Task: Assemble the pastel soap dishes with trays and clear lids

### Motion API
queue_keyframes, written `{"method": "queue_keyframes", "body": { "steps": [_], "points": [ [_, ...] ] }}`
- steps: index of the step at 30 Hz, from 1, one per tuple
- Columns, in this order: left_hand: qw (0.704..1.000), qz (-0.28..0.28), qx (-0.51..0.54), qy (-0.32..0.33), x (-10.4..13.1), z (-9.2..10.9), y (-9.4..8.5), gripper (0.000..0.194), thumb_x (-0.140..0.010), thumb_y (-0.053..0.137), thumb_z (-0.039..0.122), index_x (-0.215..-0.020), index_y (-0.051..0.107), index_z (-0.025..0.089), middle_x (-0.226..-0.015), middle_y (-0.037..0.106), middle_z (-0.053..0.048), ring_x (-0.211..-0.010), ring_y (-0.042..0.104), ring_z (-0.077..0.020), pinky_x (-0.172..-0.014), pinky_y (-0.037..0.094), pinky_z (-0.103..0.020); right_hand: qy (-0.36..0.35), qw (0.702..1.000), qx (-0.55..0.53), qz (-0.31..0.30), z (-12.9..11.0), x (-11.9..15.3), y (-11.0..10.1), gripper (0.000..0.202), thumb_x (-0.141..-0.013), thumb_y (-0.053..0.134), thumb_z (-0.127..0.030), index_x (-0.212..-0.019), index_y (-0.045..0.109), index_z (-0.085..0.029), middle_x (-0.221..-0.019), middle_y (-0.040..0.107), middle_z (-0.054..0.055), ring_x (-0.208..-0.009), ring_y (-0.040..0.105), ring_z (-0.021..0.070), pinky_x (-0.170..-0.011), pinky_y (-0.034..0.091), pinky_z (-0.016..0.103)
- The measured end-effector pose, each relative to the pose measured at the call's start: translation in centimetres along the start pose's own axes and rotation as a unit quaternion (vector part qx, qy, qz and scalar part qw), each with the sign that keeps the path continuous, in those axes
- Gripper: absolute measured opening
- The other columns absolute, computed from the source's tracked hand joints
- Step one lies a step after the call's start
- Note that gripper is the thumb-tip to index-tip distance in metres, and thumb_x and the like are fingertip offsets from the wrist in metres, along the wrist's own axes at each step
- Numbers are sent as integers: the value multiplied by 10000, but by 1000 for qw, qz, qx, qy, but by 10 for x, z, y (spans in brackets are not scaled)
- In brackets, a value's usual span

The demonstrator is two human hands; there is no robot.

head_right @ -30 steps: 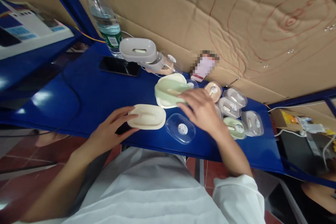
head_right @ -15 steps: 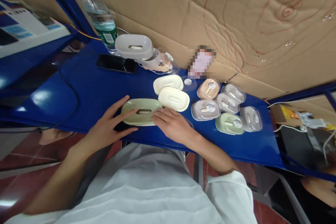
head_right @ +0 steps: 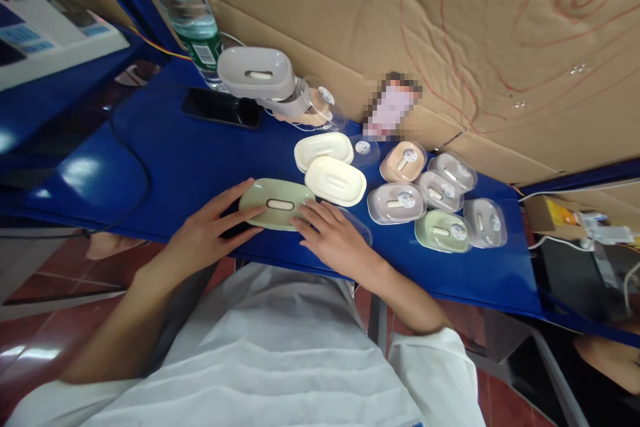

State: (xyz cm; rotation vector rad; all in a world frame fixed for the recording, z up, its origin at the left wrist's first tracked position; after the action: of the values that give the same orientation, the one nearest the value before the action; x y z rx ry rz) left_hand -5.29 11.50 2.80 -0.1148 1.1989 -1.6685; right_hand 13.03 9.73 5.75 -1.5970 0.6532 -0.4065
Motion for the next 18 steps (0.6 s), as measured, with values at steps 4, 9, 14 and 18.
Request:
{"method": "queue_keyframes", "body": {
  "steps": [4,9,14,18],
  "points": [
    [1000,-7,7,-8,-1,1,-1,366,-1051,711,340,-1411,701,279,-1768,413,-121,-1592,492,-335,-1281,497,-546,18,1000,-1,12,1,9,-16,468,-1113,611,-312,-1559,611,-167,-1653,577,159,-1599,477,314,-1343,406,559],
    [997,-39,31,-65,-2,-7,-2,311,-1027,727,461,-1262,761,260,-1783,381,-102,-1596,478,-361,-1289,480,-543,150,988,-21,35,19,67,-33,739,-1053,697,-532,-1698,436,-282,-1726,485,140,-1637,408,367,-1324,388,655],
    [989,-74,85,-91,0,-5,-2,300,-1011,731,519,-1181,772,275,-1706,473,-68,-1532,547,-329,-1294,476,-504,271,958,-58,69,33,123,-7,722,-1055,705,-501,-1703,417,-361,-1734,469,130,-1583,488,391,-1244,481,681],
    [981,-103,121,-107,5,4,10,558,-969,758,627,-1407,667,294,-1671,513,-91,-1498,576,-319,-1291,477,-498,285,936,-110,175,37,134,-17,692,-1045,740,-409,-1674,454,-373,-1659,555,109,-1549,534,342,-1254,505,623]
  ]
}}
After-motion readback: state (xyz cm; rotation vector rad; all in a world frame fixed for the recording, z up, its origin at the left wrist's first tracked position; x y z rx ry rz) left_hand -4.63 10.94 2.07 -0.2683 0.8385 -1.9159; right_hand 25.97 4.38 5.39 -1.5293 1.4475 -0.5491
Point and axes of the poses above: each hand's wrist, its own x-axis away from the middle knuckle, its own y-axis out of the palm, z = x × y, the point moved 10 cm from there along -x, towards the middle knuckle
